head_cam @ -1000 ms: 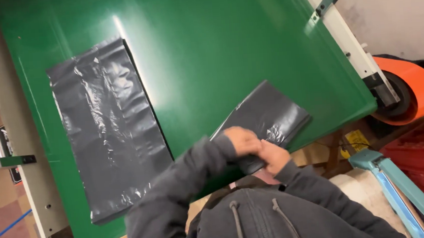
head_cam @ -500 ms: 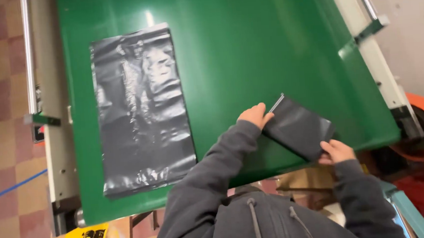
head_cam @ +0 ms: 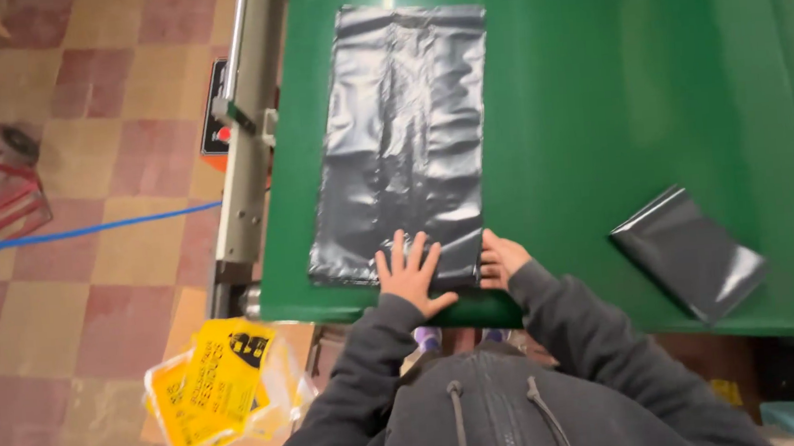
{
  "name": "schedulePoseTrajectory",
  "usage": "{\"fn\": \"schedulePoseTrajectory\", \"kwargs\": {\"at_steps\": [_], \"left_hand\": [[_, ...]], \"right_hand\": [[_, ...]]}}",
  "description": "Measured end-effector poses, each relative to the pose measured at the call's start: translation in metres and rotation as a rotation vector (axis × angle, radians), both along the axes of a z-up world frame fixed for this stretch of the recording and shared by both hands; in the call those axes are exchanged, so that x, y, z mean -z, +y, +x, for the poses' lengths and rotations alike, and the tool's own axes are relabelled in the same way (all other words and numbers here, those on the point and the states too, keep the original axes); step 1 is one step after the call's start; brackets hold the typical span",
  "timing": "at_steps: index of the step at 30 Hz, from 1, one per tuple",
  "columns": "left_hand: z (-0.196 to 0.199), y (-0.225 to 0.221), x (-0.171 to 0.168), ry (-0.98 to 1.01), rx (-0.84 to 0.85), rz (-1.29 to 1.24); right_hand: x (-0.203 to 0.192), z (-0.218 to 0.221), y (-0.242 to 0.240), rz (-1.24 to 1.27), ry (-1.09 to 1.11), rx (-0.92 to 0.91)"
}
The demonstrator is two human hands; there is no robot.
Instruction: Folding plastic garbage bags and placing them into individual retail packages.
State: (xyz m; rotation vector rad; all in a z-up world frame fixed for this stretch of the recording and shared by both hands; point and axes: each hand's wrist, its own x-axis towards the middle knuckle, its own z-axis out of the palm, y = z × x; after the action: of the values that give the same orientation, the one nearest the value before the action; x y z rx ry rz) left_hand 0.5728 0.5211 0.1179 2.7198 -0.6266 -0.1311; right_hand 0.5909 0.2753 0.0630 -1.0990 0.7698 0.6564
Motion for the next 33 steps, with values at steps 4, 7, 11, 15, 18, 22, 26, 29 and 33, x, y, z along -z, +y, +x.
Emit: {"fn": "schedulePoseTrajectory", "kwargs": {"at_steps": [4, 7, 11, 15, 18, 22, 26, 29, 33], "left_hand": [[-0.004, 0.005, 0.022, -0.165, 0.006, -0.064], [-0.004, 0.014, 0.025, -0.296, 0.012, -0.159], [0.001, 0.068, 0.028, -0.364, 0.048, -0.217], [0.017, 0.106, -0.015, 0.036, 0.14, -0.218], [0.056, 0.092, -0.045, 0.293, 0.128, -0.556], [0.158, 0.053, -0.031, 0.317, -0.17, -0.959], [0.259, 0.041, 0.056, 0.142, -0.484, -0.749], [0.292, 0.048, 0.112, 0.189, -0.597, -0.559], [0.291, 0.039, 0.091, 0.15, -0.555, -0.532]], "right_hand": [[0.009, 0.03, 0.025, -0.502, -0.02, -0.456], [0.036, 0.033, 0.022, -0.399, -0.029, -0.364], [0.013, -0.001, -0.026, -0.479, -0.046, -0.456], [0.048, -0.046, -0.123, -0.288, -0.485, -0.461], [0.039, -0.024, -0.183, -0.276, -0.317, -0.563], [-0.036, 0.108, -0.213, -0.586, -0.194, -0.574], [-0.066, 0.213, -0.172, -0.561, -0.577, -0.235], [-0.118, 0.221, -0.098, -0.851, -0.985, -0.244], [-0.149, 0.24, -0.049, -0.968, -1.555, -0.623]]}}
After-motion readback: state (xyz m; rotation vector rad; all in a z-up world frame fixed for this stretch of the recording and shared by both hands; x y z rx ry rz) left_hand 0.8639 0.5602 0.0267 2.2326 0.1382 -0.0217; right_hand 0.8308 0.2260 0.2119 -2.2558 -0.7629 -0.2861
